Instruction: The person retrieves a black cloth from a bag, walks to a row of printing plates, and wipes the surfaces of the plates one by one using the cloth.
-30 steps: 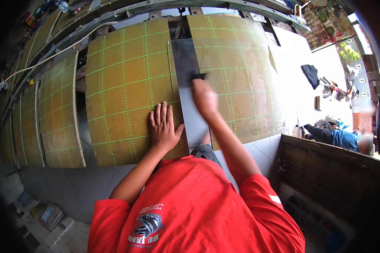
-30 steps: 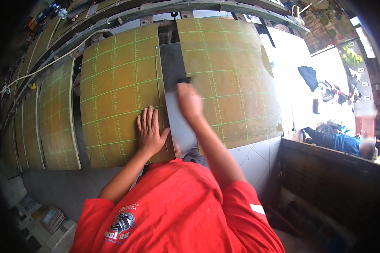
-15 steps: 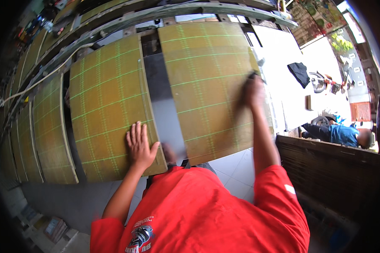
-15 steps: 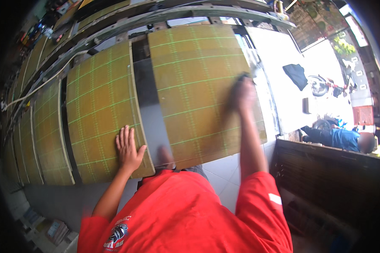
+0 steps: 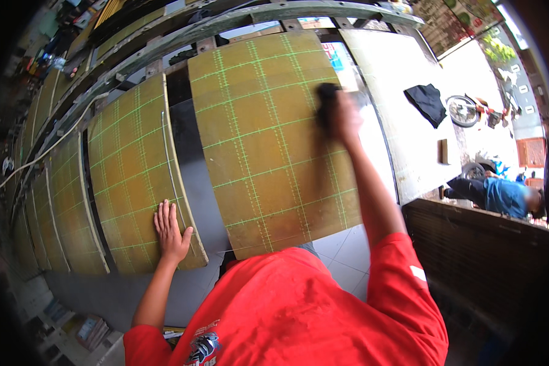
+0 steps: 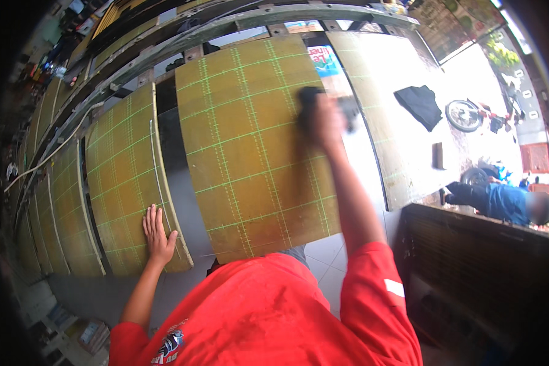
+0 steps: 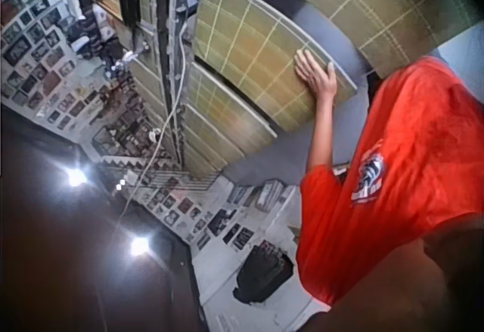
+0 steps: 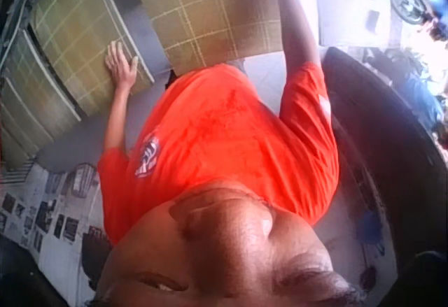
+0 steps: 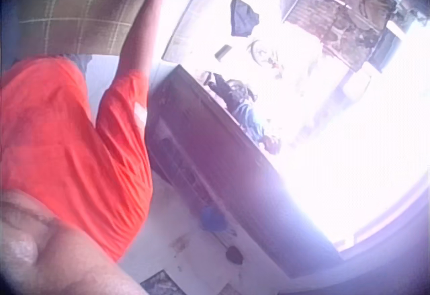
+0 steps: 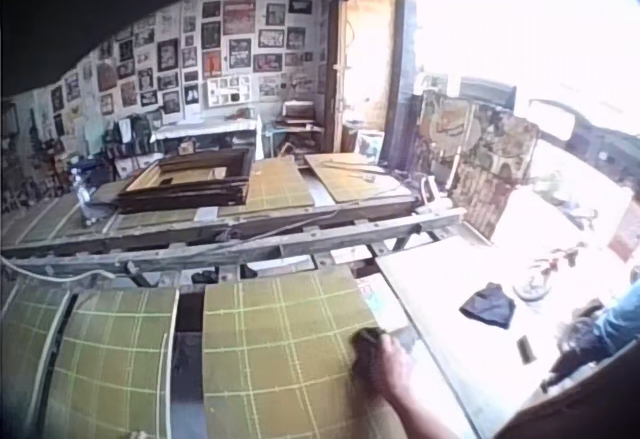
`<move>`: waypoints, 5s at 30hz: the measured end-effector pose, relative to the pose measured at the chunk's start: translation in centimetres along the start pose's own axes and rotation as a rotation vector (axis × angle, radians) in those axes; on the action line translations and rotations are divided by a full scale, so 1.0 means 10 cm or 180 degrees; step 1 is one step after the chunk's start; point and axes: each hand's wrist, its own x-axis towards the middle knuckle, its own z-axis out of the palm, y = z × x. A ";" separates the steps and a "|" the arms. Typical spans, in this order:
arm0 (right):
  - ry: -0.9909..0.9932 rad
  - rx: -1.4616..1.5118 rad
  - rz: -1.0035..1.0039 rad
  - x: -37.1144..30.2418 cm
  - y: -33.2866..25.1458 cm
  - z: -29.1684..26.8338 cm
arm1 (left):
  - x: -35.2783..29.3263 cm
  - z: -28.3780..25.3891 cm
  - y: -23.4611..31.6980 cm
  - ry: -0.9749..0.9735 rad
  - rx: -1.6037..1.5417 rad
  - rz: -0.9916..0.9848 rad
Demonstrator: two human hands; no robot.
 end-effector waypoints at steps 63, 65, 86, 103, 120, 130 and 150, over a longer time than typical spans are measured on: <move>0.0065 -0.0046 -0.0441 0.09 0.73 0.02 | 0.03 0.06 -0.01 0.0232 -0.0073 0.0126; 0.0278 -0.0071 -0.0147 0.10 1.05 -0.41 | -0.06 0.07 -0.06 0.0273 -0.0057 0.0067; 0.0405 -0.0489 0.0560 -1.69 1.26 -0.90 | -0.07 0.20 -0.07 0.0569 0.0081 0.0155; 0.0029 -0.0753 -0.1254 -1.99 2.62 -1.42 | -0.12 0.15 -0.02 0.0432 0.0155 0.0100; 0.0289 0.1965 0.1128 -2.01 2.55 -1.56 | -0.09 0.10 0.16 0.0493 0.0345 -0.0074; -0.0568 0.6086 0.3091 -2.42 1.95 -0.70 | -0.22 0.14 0.15 0.1318 -0.0344 -0.0387; -0.0429 0.5708 0.2727 -2.29 1.66 -1.23 | -0.34 -0.27 1.79 0.0339 -0.0188 0.0479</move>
